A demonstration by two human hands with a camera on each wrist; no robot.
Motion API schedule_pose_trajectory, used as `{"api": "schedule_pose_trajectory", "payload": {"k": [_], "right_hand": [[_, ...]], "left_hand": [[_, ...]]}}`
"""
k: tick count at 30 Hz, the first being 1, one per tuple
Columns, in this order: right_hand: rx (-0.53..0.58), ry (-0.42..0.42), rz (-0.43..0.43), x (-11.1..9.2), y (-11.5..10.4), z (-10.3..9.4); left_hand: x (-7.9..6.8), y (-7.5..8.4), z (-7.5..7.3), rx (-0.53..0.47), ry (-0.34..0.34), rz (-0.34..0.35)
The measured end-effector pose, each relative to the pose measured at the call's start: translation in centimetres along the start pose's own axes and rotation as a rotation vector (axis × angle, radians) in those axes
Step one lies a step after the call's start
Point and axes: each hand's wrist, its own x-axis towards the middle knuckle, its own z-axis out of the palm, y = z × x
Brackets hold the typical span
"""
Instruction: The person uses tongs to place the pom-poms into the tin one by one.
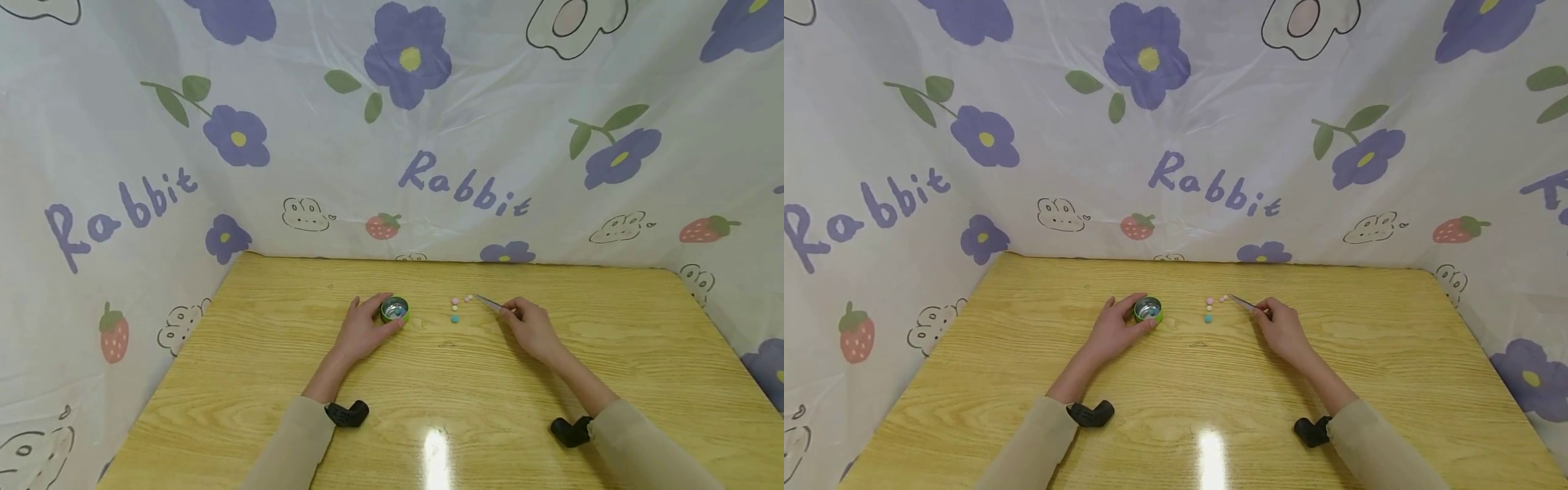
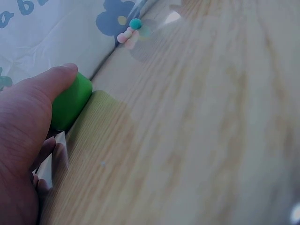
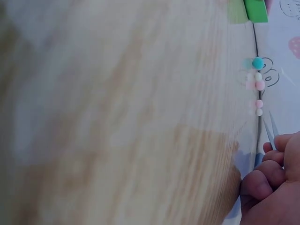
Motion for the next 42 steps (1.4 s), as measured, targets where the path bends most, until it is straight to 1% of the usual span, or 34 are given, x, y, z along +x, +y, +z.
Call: {"api": "schedule_pose_trajectory", "payload": {"k": [11,20,33,39,42], "right_hand": [[-0.002,0.004,-0.033,0.12,0.0,0.21],[-0.023,-0.002,-0.025,0.3,-0.06,0.21],[-0.014,-0.003,-0.024,0.19,-0.46,0.34],[-0.026,0.006,-0.044,0.25,-0.16,0.52],[-0.039,0.008,-0.056,0.27,-0.05,0.55]], "left_hand": [[0.08,-0.17,0.09,0.008,0.004,0.006],[0.11,-0.12,0.08,0.004,-0.001,0.009],[0.05,0.08,-0.13,-0.002,-0.004,-0.013],[0.05,0.28,-0.25,-0.004,-0.009,-0.012],[0.11,0.21,-0.23,-0.001,-0.02,-0.025]]}}
